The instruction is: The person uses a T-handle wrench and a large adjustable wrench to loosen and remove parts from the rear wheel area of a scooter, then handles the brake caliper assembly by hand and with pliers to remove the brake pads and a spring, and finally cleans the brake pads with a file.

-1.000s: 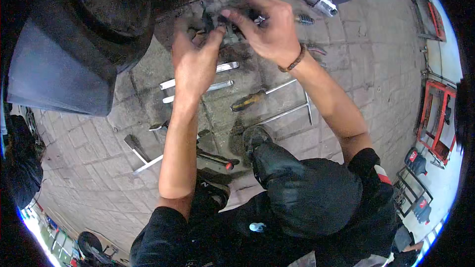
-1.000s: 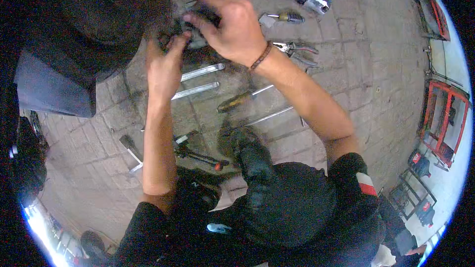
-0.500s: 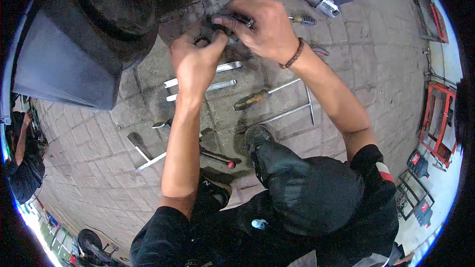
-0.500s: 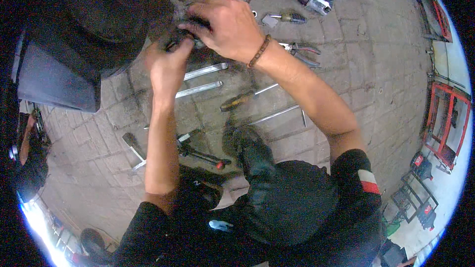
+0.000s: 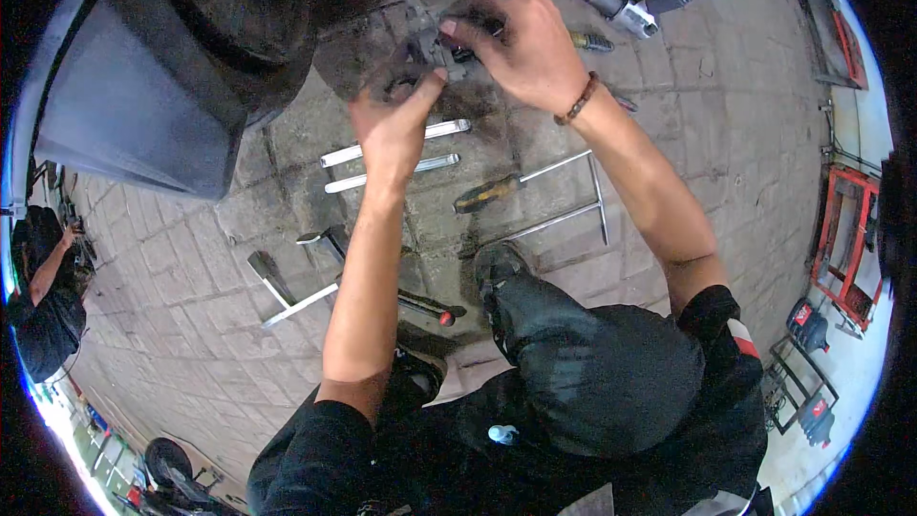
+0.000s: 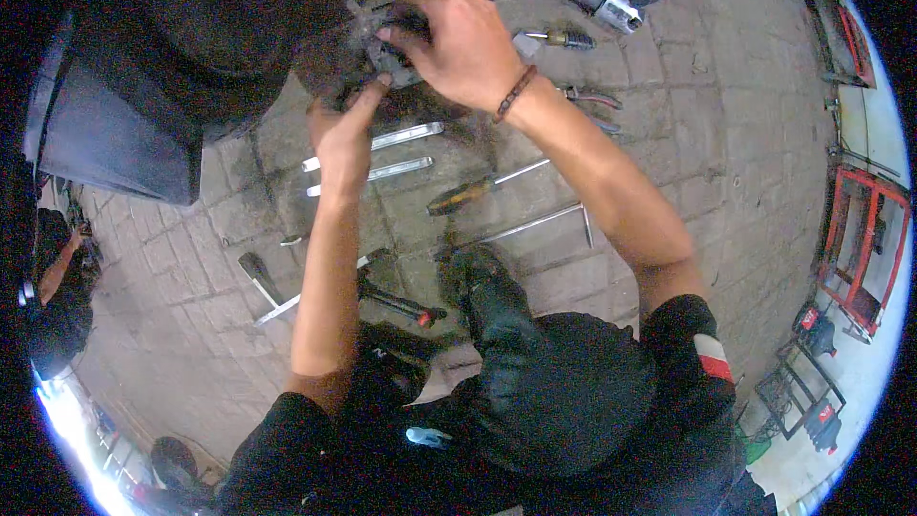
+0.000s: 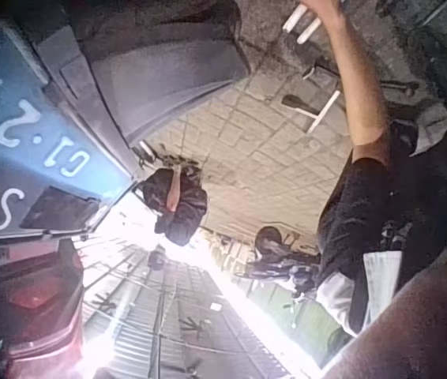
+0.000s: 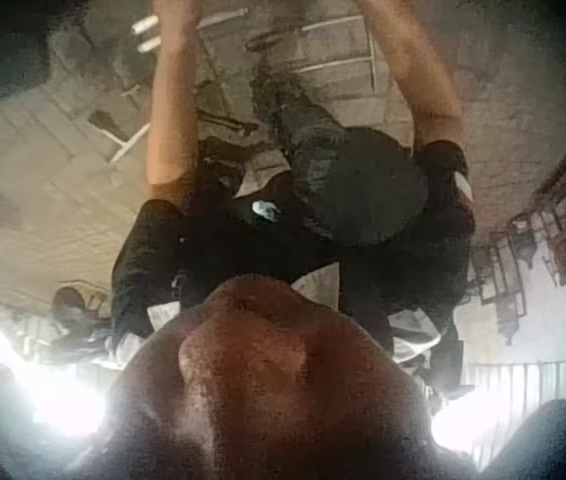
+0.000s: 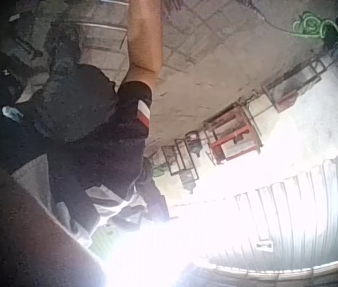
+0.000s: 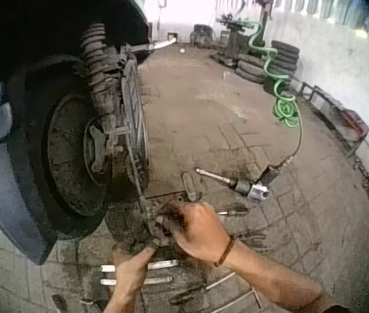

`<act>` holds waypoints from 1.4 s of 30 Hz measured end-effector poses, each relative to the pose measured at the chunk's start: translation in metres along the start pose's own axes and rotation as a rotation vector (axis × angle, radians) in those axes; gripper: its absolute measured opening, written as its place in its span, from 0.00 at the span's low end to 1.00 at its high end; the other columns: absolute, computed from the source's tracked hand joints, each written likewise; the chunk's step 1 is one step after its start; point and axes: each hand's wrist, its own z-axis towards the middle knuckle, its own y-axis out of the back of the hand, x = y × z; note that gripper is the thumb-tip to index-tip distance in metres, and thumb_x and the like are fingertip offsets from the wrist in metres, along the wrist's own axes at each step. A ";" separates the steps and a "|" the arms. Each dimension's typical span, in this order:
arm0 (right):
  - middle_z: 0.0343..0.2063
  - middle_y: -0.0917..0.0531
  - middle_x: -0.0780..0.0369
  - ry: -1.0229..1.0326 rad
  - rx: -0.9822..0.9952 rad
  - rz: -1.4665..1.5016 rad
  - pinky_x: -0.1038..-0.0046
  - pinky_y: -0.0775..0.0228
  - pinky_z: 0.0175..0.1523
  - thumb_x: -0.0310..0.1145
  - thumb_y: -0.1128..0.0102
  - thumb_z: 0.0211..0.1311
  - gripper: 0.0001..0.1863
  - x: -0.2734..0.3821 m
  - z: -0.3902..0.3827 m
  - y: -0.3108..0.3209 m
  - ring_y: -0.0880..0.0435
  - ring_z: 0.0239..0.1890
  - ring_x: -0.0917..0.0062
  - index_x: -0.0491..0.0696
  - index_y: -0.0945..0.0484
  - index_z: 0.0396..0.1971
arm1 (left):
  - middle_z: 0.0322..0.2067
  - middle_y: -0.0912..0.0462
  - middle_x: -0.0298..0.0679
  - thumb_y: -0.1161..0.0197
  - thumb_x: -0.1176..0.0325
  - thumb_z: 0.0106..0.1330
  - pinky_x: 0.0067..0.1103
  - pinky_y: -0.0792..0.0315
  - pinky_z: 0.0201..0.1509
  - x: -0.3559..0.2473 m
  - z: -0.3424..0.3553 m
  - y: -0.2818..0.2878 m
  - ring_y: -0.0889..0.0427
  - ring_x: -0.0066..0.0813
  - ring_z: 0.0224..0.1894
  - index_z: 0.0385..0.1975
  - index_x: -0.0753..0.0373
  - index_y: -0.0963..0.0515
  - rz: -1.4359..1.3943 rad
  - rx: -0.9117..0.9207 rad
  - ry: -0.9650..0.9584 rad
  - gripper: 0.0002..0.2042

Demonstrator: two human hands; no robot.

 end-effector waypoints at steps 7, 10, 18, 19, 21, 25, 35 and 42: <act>0.24 0.20 0.50 0.036 0.181 -0.138 0.57 0.30 0.36 0.43 0.42 0.57 0.15 0.022 0.007 -0.015 0.22 0.29 0.52 0.44 0.21 0.29 | 0.25 0.20 0.32 0.37 0.72 0.56 0.18 0.31 0.33 0.007 0.003 0.018 0.25 0.18 0.27 0.33 0.69 0.22 -0.020 -0.041 0.038 0.08; 0.27 0.19 0.50 -0.064 0.202 -0.093 0.60 0.29 0.37 0.40 0.41 0.57 0.15 0.031 0.005 -0.007 0.21 0.31 0.53 0.42 0.21 0.31 | 0.32 0.20 0.46 0.39 0.62 0.55 0.28 0.30 0.42 0.014 0.011 0.013 0.23 0.35 0.36 0.38 0.68 0.23 0.466 0.062 0.042 0.16; 0.24 0.21 0.49 0.045 0.104 -0.043 0.57 0.32 0.33 0.33 0.43 0.56 0.09 0.045 -0.004 -0.018 0.22 0.29 0.51 0.42 0.24 0.29 | 0.32 0.21 0.56 0.38 0.59 0.54 0.37 0.29 0.43 0.014 0.003 0.018 0.21 0.53 0.38 0.35 0.70 0.23 0.447 -0.045 0.057 0.18; 0.24 0.21 0.49 0.065 0.123 -0.091 0.57 0.32 0.33 0.32 0.44 0.57 0.08 0.042 -0.005 -0.019 0.23 0.29 0.50 0.42 0.25 0.28 | 0.33 0.21 0.56 0.39 0.60 0.55 0.38 0.30 0.45 0.013 0.005 0.018 0.22 0.54 0.39 0.37 0.70 0.24 0.451 -0.038 0.026 0.18; 0.25 0.22 0.48 0.117 0.098 -0.139 0.56 0.33 0.34 0.31 0.44 0.56 0.08 0.045 -0.003 -0.020 0.24 0.29 0.49 0.41 0.25 0.28 | 0.33 0.22 0.57 0.40 0.60 0.56 0.39 0.31 0.46 0.011 0.000 0.022 0.24 0.55 0.40 0.37 0.71 0.25 0.421 -0.005 0.019 0.18; 0.30 0.23 0.46 0.152 0.208 -0.201 0.55 0.33 0.36 0.29 0.45 0.55 0.08 0.040 0.004 -0.013 0.25 0.32 0.48 0.39 0.26 0.30 | 0.34 0.23 0.59 0.43 0.61 0.61 0.41 0.33 0.45 0.021 0.001 0.021 0.26 0.59 0.41 0.35 0.71 0.26 0.373 0.016 -0.116 0.16; 0.28 0.22 0.45 0.239 0.058 -0.277 0.57 0.35 0.35 0.33 0.46 0.60 0.12 0.036 -0.009 -0.019 0.24 0.31 0.48 0.37 0.25 0.32 | 0.34 0.21 0.54 0.45 0.56 0.63 0.36 0.32 0.44 0.006 -0.010 0.025 0.23 0.52 0.39 0.36 0.69 0.26 0.226 -0.066 0.029 0.18; 0.28 0.21 0.46 0.163 0.043 -0.075 0.59 0.33 0.35 0.32 0.45 0.59 0.11 0.049 -0.005 -0.017 0.24 0.30 0.49 0.38 0.25 0.32 | 0.41 0.22 0.55 0.42 0.57 0.61 0.36 0.31 0.48 0.019 -0.006 0.021 0.24 0.53 0.45 0.44 0.68 0.26 0.162 -0.094 -0.054 0.20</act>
